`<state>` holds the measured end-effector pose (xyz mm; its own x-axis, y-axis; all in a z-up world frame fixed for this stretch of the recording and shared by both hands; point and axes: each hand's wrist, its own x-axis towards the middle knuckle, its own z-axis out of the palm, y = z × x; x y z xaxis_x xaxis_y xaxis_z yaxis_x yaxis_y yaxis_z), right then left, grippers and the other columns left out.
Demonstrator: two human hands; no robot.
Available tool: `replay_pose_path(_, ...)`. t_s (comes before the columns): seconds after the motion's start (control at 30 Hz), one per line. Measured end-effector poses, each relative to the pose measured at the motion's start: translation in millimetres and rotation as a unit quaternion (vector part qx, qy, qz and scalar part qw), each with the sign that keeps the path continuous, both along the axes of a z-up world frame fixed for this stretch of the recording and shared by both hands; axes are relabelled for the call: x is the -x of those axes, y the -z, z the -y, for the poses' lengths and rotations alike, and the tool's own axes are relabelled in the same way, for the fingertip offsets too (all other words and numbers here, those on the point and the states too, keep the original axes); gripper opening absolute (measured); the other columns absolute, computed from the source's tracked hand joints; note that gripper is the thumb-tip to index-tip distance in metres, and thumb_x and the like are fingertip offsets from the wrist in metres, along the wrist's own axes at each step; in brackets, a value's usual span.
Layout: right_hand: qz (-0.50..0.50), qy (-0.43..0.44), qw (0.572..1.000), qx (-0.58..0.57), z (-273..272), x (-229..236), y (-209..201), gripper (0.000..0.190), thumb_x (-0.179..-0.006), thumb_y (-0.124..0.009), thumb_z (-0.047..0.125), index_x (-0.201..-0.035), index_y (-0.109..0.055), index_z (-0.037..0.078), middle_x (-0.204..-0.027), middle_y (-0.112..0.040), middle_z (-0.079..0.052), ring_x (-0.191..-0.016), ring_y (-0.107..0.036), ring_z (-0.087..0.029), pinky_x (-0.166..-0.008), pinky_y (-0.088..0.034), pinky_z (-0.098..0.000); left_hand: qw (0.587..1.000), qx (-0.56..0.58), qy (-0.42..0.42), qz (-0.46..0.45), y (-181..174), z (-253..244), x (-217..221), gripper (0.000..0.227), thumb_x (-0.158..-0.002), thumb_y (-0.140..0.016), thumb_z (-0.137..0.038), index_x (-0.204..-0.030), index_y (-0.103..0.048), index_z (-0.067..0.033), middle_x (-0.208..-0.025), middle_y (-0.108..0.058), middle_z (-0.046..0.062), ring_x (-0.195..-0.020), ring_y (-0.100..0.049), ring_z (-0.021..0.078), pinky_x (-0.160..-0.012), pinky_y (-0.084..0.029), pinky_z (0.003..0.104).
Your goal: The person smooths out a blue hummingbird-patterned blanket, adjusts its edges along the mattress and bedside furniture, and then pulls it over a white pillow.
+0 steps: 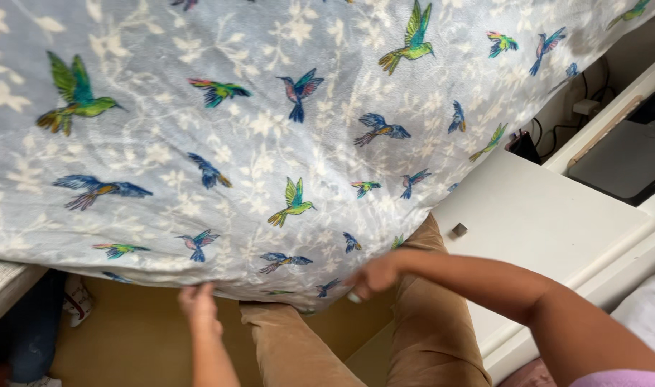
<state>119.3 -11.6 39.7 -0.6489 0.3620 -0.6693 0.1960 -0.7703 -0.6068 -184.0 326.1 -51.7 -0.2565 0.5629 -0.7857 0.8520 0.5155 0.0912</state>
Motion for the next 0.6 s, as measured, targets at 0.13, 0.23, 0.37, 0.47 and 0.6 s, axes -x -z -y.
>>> replay_pose_path(0.13,-0.199,0.552,0.806,0.079,-94,-86,17,0.063,-0.1,-0.05,0.047,-0.149,-0.046,0.007,-0.134,-0.067,-0.021,-0.123,-0.068,-0.037,-0.09,-0.061,-0.0486,0.987,-0.089,-0.105,0.08,-63,-75,-96,0.083,-0.097,-0.057,-0.004,-0.163,-0.008,-0.0198,-0.173,-0.008,0.013,-0.156,-0.024,0.0393,-0.121,-0.028,0.062)
replay_pose_path(0.23,-0.29,0.755,0.577,0.111,-136,-123,58,0.055,-0.097,-0.058,0.041,-0.145,-0.052,0.015,-0.125,-0.07,-0.018,-0.119,-0.068,-0.037,-0.092,-0.06,-0.0555,0.974,-0.119,-0.157,0.115,-35,-103,-73,0.086,-0.089,-0.066,-0.013,-0.159,-0.018,-0.0318,-0.165,-0.038,0.002,-0.15,-0.043,0.0279,-0.116,-0.03,0.064)
replay_pose_path(0.37,-0.282,0.736,0.593,0.164,-138,-77,63,0.048,-0.098,-0.056,0.041,-0.137,-0.06,0.012,-0.122,-0.071,-0.019,-0.117,-0.069,-0.035,-0.093,-0.059,-0.0603,0.978,-0.142,-0.11,0.105,-30,-97,-42,0.049,-0.094,-0.069,-0.013,-0.136,-0.044,-0.0161,-0.125,-0.066,-0.002,-0.1,-0.062,0.0099,-0.07,-0.043,0.026)
replay_pose_path(0.47,-0.365,0.609,0.676,0.195,-96,-21,79,0.054,-0.105,-0.051,0.044,-0.144,-0.051,0.007,-0.136,-0.063,-0.021,-0.125,-0.063,-0.033,-0.1,-0.055,-0.0548,0.972,-0.104,-0.164,0.134,-8,-90,3,0.032,-0.095,-0.067,-0.017,-0.123,-0.052,-0.0169,-0.142,-0.06,-0.003,-0.13,-0.051,0.0135,-0.111,-0.03,0.055)
replay_pose_path(0.6,-0.345,0.499,0.734,0.307,-47,35,100,0.054,-0.107,-0.044,0.045,-0.146,-0.054,0.008,-0.143,-0.062,-0.017,-0.133,-0.06,-0.028,-0.099,-0.054,-0.0502,0.947,-0.072,-0.234,0.208,14,-87,40,0.019,-0.103,-0.065,-0.025,-0.117,-0.053,-0.0228,-0.118,-0.065,0.001,-0.107,-0.062,0.0191,-0.096,-0.049,0.045)
